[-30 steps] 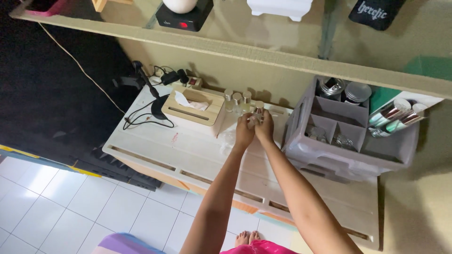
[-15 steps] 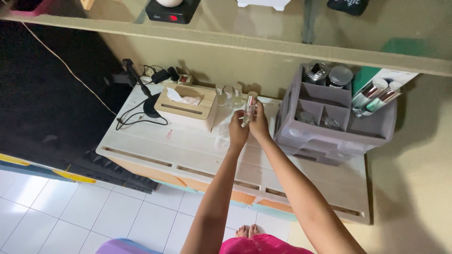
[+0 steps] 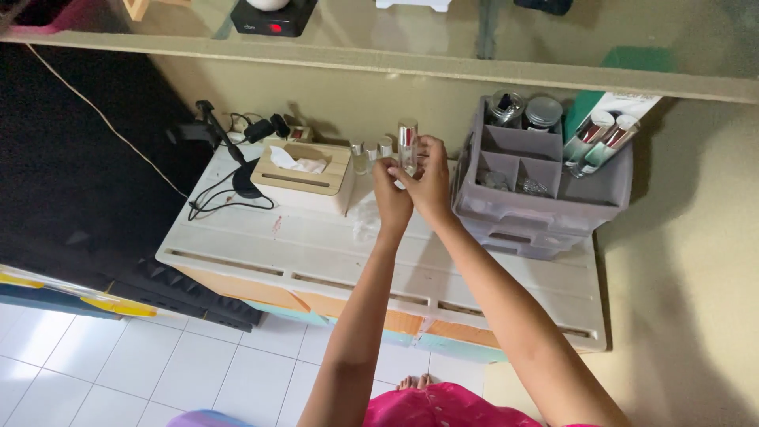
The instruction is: The person picks up small cosmetic bottles and a box from a white cabinet and places them into a gray compartmentalized organizer. The person handles the items one at a time and arranges them in the organizer's compartments.
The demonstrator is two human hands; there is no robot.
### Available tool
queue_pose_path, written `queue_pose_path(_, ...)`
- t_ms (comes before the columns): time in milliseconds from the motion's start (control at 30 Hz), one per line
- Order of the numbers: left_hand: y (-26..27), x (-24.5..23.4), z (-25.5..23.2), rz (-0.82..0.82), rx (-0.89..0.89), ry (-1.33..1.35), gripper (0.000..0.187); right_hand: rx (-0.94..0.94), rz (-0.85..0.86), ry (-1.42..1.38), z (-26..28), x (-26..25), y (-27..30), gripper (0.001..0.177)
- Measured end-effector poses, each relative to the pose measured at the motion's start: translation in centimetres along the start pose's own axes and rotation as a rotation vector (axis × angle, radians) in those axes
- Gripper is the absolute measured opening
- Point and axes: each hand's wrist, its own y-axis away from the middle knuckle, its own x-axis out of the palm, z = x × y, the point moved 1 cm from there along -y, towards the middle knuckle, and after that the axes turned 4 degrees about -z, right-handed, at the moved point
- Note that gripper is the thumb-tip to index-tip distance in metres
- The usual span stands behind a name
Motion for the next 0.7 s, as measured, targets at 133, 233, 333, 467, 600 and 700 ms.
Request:
queue_pose_path(133, 0.9, -0.1, -3.8, 0.03, 0.025, 0.06, 0.049, -0.053, -0.011, 0.005, 2.1, -1.7, -1.0, 0.069)
queue_pose_path(233, 1.3, -0.3, -6.9, 0.051, 0.071, 0.067, 0.05, -0.062, -0.022, -0.012, 2.8, -2.8, -1.4, 0.061)
queue_pose_path(333, 1.4, 0.0, -8.6, 0.129, 0.12, 0.082, 0.043, -0.015, -0.022, -0.137, 3.2, -3.9, -2.4, 0.057)
queue_pose_path(467, 1.6, 0.7, -12.5, 0.237, 0.159, 0.162, 0.028, -0.014, -0.04, -0.223, 3.0, -6.4, -4.0, 0.055)
queue_pose_path(600, 1.6, 2.3, -13.6, 0.285, 0.217, 0.163, 0.032, -0.011, -0.041, -0.376, 1.7, -9.6, -4.8, 0.069)
queue_pose_path(700, 2.2, 4.2, -15.1, 0.322, 0.288, 0.127, 0.036, 0.048, -0.049, -0.423, 2.5, -12.2, -5.2, 0.057)
